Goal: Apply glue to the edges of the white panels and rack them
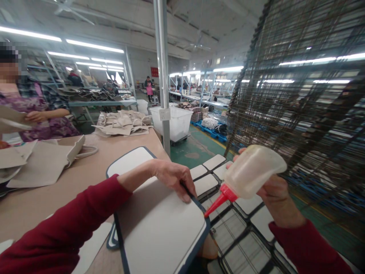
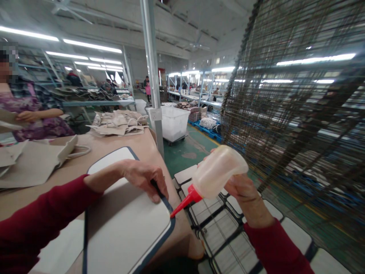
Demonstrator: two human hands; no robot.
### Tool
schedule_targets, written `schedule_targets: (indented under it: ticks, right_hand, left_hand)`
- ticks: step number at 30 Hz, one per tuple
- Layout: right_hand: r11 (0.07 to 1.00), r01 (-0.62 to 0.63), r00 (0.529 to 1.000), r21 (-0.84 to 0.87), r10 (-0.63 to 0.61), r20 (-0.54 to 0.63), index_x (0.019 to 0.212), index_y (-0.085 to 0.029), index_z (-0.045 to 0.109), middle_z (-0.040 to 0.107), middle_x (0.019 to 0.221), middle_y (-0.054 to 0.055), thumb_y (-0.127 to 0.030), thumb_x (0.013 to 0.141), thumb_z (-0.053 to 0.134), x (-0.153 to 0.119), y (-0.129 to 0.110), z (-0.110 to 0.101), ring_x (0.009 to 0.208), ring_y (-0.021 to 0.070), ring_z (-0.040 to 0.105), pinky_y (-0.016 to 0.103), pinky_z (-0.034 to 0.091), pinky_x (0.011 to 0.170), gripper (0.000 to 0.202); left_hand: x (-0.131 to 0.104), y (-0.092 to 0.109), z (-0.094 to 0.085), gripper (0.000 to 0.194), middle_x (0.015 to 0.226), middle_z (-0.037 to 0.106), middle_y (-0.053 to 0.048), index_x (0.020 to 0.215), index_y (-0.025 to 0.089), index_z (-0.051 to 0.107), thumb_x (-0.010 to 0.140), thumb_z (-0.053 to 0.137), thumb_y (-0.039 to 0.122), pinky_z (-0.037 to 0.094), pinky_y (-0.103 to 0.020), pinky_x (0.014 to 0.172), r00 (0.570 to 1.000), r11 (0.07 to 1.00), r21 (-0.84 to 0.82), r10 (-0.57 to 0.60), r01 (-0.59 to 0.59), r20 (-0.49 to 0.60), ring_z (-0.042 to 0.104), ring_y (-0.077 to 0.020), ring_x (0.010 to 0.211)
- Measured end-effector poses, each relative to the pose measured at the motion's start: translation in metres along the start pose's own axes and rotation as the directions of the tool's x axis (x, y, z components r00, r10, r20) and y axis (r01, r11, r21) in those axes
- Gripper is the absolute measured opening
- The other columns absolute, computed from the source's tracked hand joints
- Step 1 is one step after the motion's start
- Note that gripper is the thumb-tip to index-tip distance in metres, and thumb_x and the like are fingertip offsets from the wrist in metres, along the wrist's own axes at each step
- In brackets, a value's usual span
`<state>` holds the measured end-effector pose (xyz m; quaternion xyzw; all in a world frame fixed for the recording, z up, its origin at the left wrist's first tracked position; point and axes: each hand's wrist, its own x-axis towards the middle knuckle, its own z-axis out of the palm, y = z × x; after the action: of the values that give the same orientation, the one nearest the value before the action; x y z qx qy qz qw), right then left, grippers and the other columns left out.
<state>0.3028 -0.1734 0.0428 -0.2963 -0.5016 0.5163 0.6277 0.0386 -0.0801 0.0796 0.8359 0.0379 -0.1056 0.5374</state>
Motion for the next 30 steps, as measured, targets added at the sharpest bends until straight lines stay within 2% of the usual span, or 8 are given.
schedule_targets:
  ticks: [3,7,11,13,18,22,30]
  right_hand:
    - [1.000,0.020,0.999,-0.016,-0.020,-0.029,0.106,-0.035,0.067,0.071,0.098,0.000,-0.050,0.045,0.088,0.000,0.001,-0.001,0.088,0.0260,0.068,0.041,0.055,0.083,0.066]
    - [0.997,0.060,0.990,-0.047,-0.065,-0.124,0.101,-0.037,0.068,0.072,0.094,-0.001,-0.048,0.048,0.087,0.000,0.002,0.002,0.084,0.0266,0.068,0.046,0.050,0.093,0.058]
    - [0.995,0.084,0.982,-0.053,-0.092,-0.167,0.103,-0.033,0.070,0.073,0.095,0.001,-0.047,0.047,0.086,-0.001,0.004,0.006,0.087,0.0262,0.068,0.041,0.053,0.088,0.060]
    - [0.994,0.102,0.976,-0.046,-0.109,-0.188,0.103,-0.034,0.070,0.072,0.097,0.001,-0.045,0.047,0.086,-0.002,0.005,0.007,0.088,0.0267,0.068,0.043,0.052,0.090,0.059]
    - [0.988,0.150,0.965,-0.019,-0.151,-0.216,0.103,-0.035,0.070,0.072,0.103,0.000,-0.045,0.053,0.084,0.000,0.012,0.008,0.098,0.0289,0.065,0.051,0.039,0.107,0.053]
    - [0.983,0.182,0.959,-0.028,-0.183,-0.218,0.103,-0.038,0.069,0.069,0.112,-0.002,-0.046,0.052,0.086,0.002,0.018,0.008,0.113,0.0286,0.059,0.052,0.032,0.111,0.055]
    - [0.984,0.177,0.958,-0.027,-0.178,-0.226,0.109,-0.037,0.065,0.071,0.106,0.003,-0.047,0.054,0.084,0.002,0.025,0.008,0.109,0.0328,0.061,0.058,0.040,0.105,0.059]
  left_hand:
    - [-0.003,-0.002,-0.002,0.039,0.091,0.075,-0.009,0.100,0.007,0.075,0.078,0.072,0.038,0.050,-0.021,0.075,1.000,1.000,0.002,0.003,-0.003,-0.025,0.067,-0.0202,0.086]
    - [-0.009,-0.007,-0.004,0.039,0.093,0.075,-0.008,0.100,0.009,0.076,0.078,0.071,0.040,0.050,-0.022,0.078,0.998,1.000,0.007,0.001,0.000,-0.065,0.066,-0.0206,0.087]
    - [-0.015,-0.012,-0.007,0.036,0.093,0.075,-0.008,0.100,0.010,0.076,0.079,0.070,0.039,0.050,-0.022,0.078,0.994,1.000,0.027,0.002,0.001,-0.106,0.066,-0.0206,0.087]
    - [-0.017,-0.013,-0.008,0.035,0.091,0.075,-0.007,0.099,0.011,0.076,0.079,0.071,0.039,0.049,-0.022,0.077,0.993,1.000,0.030,0.003,0.000,-0.122,0.065,-0.0204,0.086]
    - [-0.023,-0.014,-0.010,0.039,0.086,0.074,-0.006,0.099,0.010,0.076,0.079,0.069,0.043,0.048,-0.020,0.073,0.985,0.999,0.034,-0.016,0.023,-0.174,0.064,-0.0184,0.081]
    - [-0.027,-0.014,-0.011,0.040,0.088,0.074,-0.007,0.101,0.010,0.076,0.079,0.069,0.043,0.048,-0.021,0.074,0.978,0.999,0.036,0.005,0.002,-0.207,0.063,-0.0190,0.081]
    - [-0.037,-0.022,-0.015,0.038,0.086,0.071,-0.006,0.104,0.009,0.074,0.085,0.063,0.039,0.045,-0.020,0.070,0.958,0.994,0.100,-0.008,0.038,-0.288,0.058,-0.0158,0.077]
